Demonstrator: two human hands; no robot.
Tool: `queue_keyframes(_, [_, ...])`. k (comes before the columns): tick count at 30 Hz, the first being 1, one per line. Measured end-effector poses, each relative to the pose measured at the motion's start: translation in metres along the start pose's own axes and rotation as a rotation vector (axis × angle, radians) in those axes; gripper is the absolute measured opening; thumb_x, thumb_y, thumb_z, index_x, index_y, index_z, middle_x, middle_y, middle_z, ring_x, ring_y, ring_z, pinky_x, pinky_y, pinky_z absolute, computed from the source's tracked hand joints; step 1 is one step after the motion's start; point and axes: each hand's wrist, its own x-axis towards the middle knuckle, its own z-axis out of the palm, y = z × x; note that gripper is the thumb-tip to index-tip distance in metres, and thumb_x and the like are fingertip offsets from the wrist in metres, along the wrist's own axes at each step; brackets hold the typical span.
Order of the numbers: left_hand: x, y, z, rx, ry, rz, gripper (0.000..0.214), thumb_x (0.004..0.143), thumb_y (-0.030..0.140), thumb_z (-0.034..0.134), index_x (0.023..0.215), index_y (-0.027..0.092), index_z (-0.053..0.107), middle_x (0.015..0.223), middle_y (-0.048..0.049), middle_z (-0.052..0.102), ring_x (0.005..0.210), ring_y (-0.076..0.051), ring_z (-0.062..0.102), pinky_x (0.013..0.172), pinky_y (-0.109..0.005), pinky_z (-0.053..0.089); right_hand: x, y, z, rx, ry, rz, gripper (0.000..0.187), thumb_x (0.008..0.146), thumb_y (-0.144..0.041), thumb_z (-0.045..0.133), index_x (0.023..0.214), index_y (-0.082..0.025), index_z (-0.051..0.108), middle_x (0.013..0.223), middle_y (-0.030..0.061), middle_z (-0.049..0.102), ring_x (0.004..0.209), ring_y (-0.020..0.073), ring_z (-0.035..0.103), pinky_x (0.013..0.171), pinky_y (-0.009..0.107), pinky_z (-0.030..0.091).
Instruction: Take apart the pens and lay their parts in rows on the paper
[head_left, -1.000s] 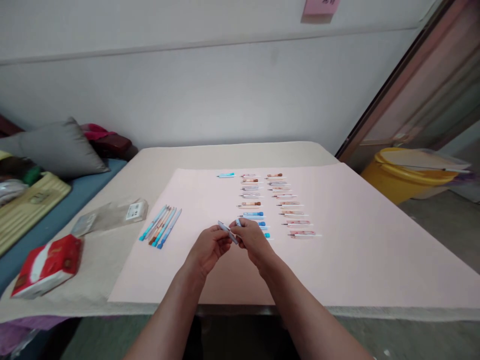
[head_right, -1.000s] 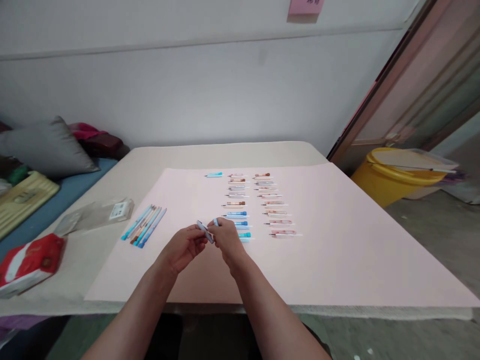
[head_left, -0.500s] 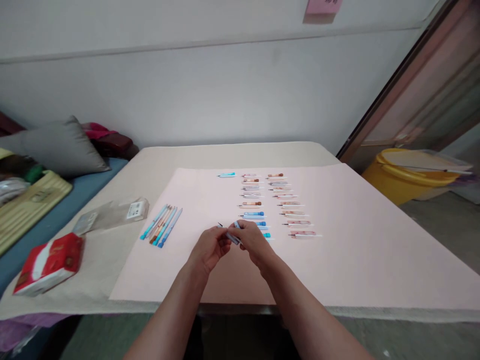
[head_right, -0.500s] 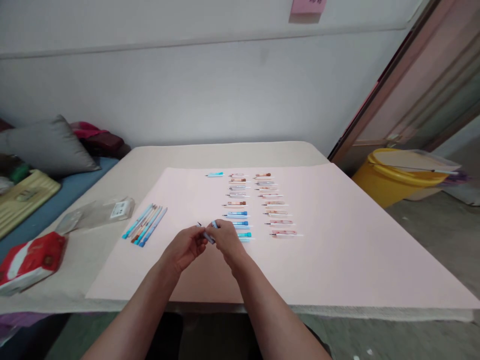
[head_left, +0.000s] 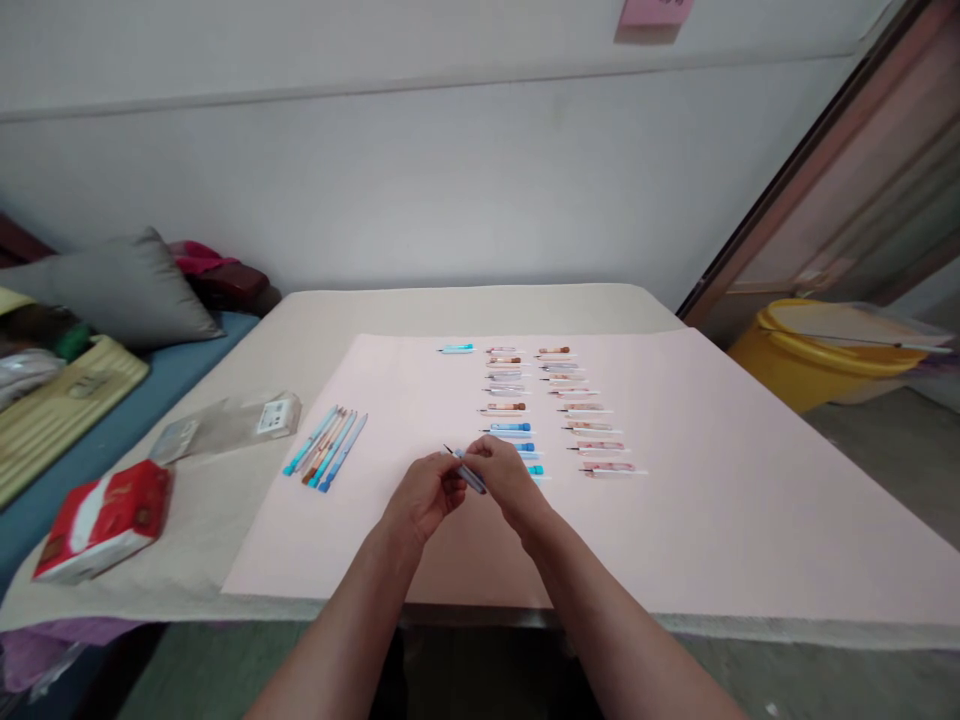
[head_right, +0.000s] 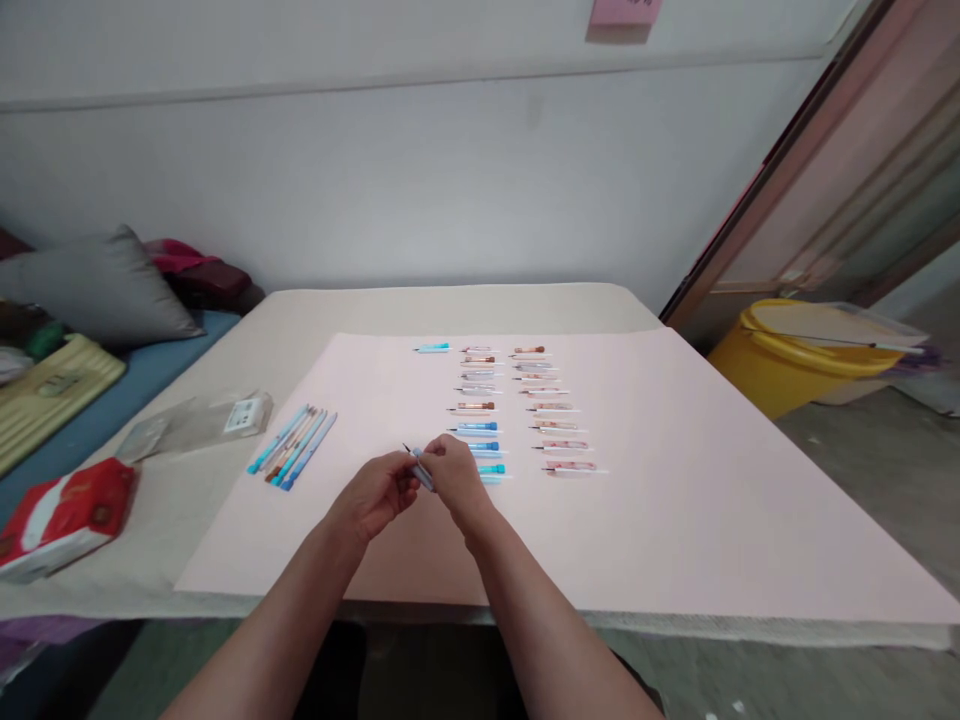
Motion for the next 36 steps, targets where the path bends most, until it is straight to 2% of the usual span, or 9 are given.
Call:
queue_keyframes(4, [0.000,0.000,0.001,-0.037,0.005,0.007,0.004,0.069,0.011,0.059,0.071,0.012,0.056,0.056,-0.0009,0.056,0.045,-0.006,0.052,0.043,-0.016,0.043,0.002,0.003,-0.002,-0.078,-0.004,-0.053,0.005,0.061,-0.021,0.053,0.063,-0.017,0.057,0.051,-0.0033,0.050,0.049,0.0100,0.045,0.044,0.022,0.033])
queue_keyframes(8, [0.000,0.001,0.000,-0.069,0.008,0.043,0.005,0.070,0.009,0.059,0.074,0.011,0.056,0.059,-0.0022,0.059,0.048,-0.007,0.054,0.047,-0.016,0.046,-0.005,-0.003,-0.004,-0.049,-0.105,-0.008,0.025,0.063,-0.019,0.047,0.077,-0.017,0.067,0.063,0.0008,0.059,0.058,0.0120,0.051,0.048,0.022,0.040])
queue_keyframes(11, [0.001,0.002,-0.003,-0.073,0.000,0.072,0.007,0.070,0.009,0.061,0.075,0.011,0.057,0.061,-0.0026,0.060,0.049,-0.007,0.056,0.049,-0.016,0.047,-0.007,-0.005,-0.005,-0.031,-0.150,-0.002,0.032,0.063,-0.018,0.046,0.084,-0.018,0.071,0.066,0.0014,0.062,0.059,0.0118,0.052,0.049,0.022,0.041])
queue_keyframes(18, [0.004,0.001,-0.006,-0.071,0.013,0.089,0.010,0.071,0.017,0.065,0.075,0.013,0.056,0.061,-0.0011,0.060,0.049,-0.007,0.056,0.047,-0.017,0.046,-0.001,0.001,-0.005,-0.103,-0.172,-0.123,0.030,0.066,-0.018,0.047,0.081,-0.018,0.073,0.060,-0.0005,0.060,0.050,0.0092,0.045,0.044,0.021,0.037])
queue_keyframes(22, [0.006,0.002,-0.007,-0.069,0.019,0.091,0.008,0.072,0.015,0.064,0.072,0.013,0.056,0.057,-0.0003,0.058,0.047,-0.007,0.055,0.044,-0.016,0.045,-0.001,-0.001,-0.006,-0.104,-0.202,-0.110,0.025,0.068,-0.021,0.049,0.079,-0.018,0.071,0.066,0.0007,0.062,0.056,0.0112,0.050,0.049,0.023,0.040])
queue_keyframes(25, [0.008,0.003,-0.008,-0.111,0.058,0.111,0.007,0.073,0.013,0.062,0.071,0.012,0.056,0.058,-0.0015,0.059,0.046,-0.008,0.055,0.044,-0.017,0.046,0.001,-0.006,-0.010,-0.050,-0.120,-0.059,0.023,0.068,-0.028,0.055,0.084,-0.018,0.069,0.075,0.0020,0.063,0.066,0.0141,0.054,0.055,0.024,0.043])
queue_keyframes(30, [0.021,0.011,-0.014,-0.248,0.209,0.134,0.010,0.074,0.010,0.063,0.070,0.013,0.053,0.053,-0.0010,0.057,0.043,-0.009,0.055,0.040,-0.017,0.047,0.007,-0.016,-0.029,0.079,0.172,-0.033,0.036,0.064,-0.034,0.061,0.094,-0.015,0.066,0.081,0.0041,0.063,0.077,0.0174,0.056,0.063,0.026,0.043])
queue_keyframes(33, [0.043,0.025,-0.011,-0.273,0.250,0.163,0.012,0.077,0.006,0.056,0.070,0.013,0.051,0.049,0.0001,0.054,0.039,-0.008,0.052,0.039,-0.016,0.046,0.006,-0.021,-0.037,0.203,0.204,0.018,0.037,0.064,-0.035,0.062,0.094,-0.014,0.064,0.079,0.0040,0.062,0.075,0.0168,0.057,0.063,0.026,0.043])
queue_keyframes(36, [0.077,0.046,0.002,-0.284,0.259,0.187,0.011,0.079,0.005,0.054,0.071,0.012,0.051,0.049,-0.0004,0.054,0.039,-0.008,0.051,0.040,-0.016,0.046,0.003,-0.025,-0.038,0.285,0.177,0.050,0.031,0.064,-0.034,0.062,0.088,-0.015,0.065,0.076,0.0039,0.062,0.073,0.0157,0.058,0.061,0.025,0.043])
